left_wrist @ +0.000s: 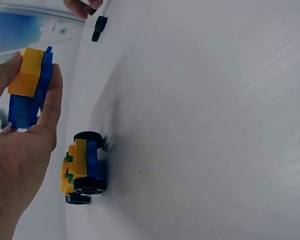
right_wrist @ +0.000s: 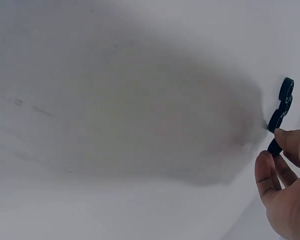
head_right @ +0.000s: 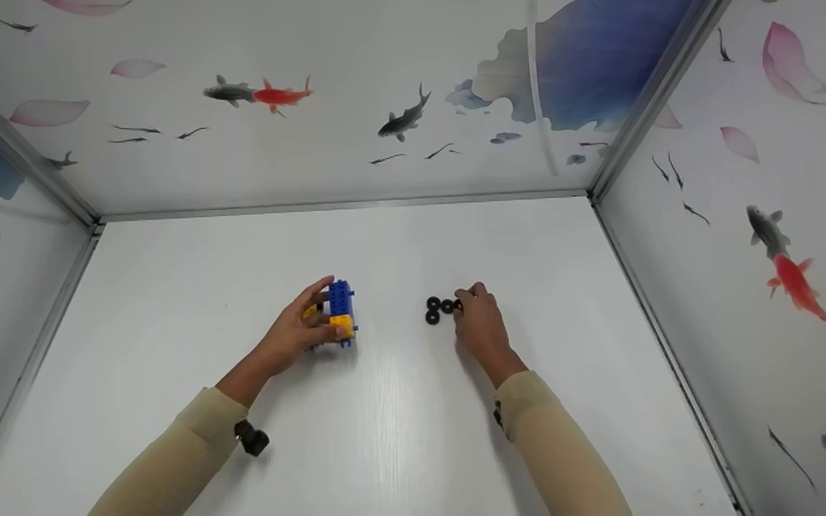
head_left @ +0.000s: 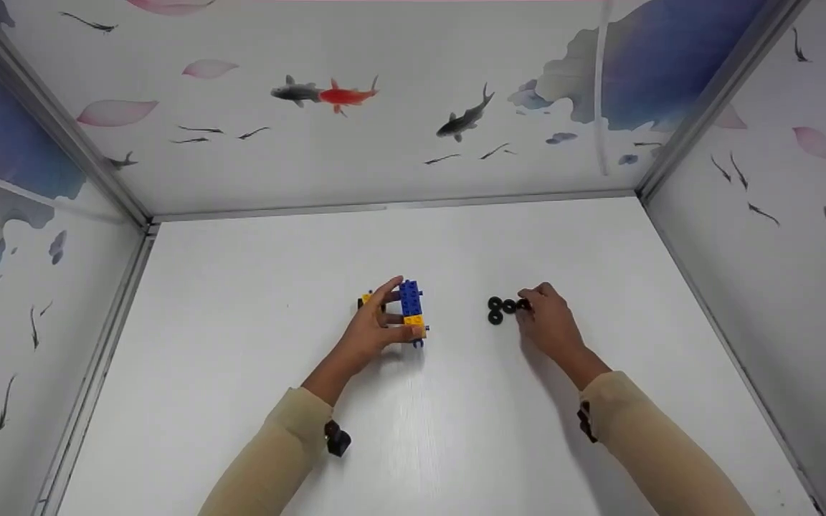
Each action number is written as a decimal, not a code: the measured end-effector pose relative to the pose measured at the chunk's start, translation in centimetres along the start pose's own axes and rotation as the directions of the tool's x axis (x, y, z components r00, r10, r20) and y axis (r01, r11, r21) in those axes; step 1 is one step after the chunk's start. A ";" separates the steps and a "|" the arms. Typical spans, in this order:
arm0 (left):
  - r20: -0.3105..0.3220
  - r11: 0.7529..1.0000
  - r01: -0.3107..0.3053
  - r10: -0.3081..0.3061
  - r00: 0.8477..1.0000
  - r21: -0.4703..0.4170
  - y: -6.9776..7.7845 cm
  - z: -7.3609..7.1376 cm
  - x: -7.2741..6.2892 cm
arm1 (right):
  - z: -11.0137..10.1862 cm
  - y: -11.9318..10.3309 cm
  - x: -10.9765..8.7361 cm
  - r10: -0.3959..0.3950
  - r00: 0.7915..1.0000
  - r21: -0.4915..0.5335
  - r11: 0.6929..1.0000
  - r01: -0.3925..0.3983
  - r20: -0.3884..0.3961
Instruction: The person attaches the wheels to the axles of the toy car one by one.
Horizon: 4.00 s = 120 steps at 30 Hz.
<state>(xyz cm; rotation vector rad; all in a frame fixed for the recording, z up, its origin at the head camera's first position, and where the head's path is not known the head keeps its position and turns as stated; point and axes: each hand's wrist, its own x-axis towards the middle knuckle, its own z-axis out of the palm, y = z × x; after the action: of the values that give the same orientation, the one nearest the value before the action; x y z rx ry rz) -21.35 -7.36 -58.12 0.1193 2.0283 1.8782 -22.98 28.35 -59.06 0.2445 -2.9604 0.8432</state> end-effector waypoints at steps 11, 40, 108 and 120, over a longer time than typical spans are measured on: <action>-0.015 0.997 0.061 -0.061 0.998 0.052 0.0 0.3 -0.2 | 1.0 -4.6 0.8 -0.080 0.997 0.197 0.977 0.077 0.007; 0.045 0.999 0.006 -0.008 0.999 0.034 0.0 0.7 -0.8 | 4.1 -10.7 1.8 -0.175 0.984 0.407 0.901 0.150 0.023; 0.087 0.999 -0.006 0.010 0.996 -0.049 0.5 1.3 -1.2 | 3.4 -11.2 1.4 -0.223 0.975 0.428 0.881 0.203 -0.004; 0.072 0.998 -0.015 0.018 0.997 -0.055 0.4 1.3 -1.1 | 3.4 -11.6 1.6 -0.174 0.985 0.441 0.884 0.155 0.004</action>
<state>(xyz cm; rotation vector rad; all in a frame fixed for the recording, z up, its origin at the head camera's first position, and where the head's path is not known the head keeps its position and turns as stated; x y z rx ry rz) -19.98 -6.39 -57.56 0.1871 1.9322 1.9097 -22.67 16.59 -55.83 0.5309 -2.6905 1.4884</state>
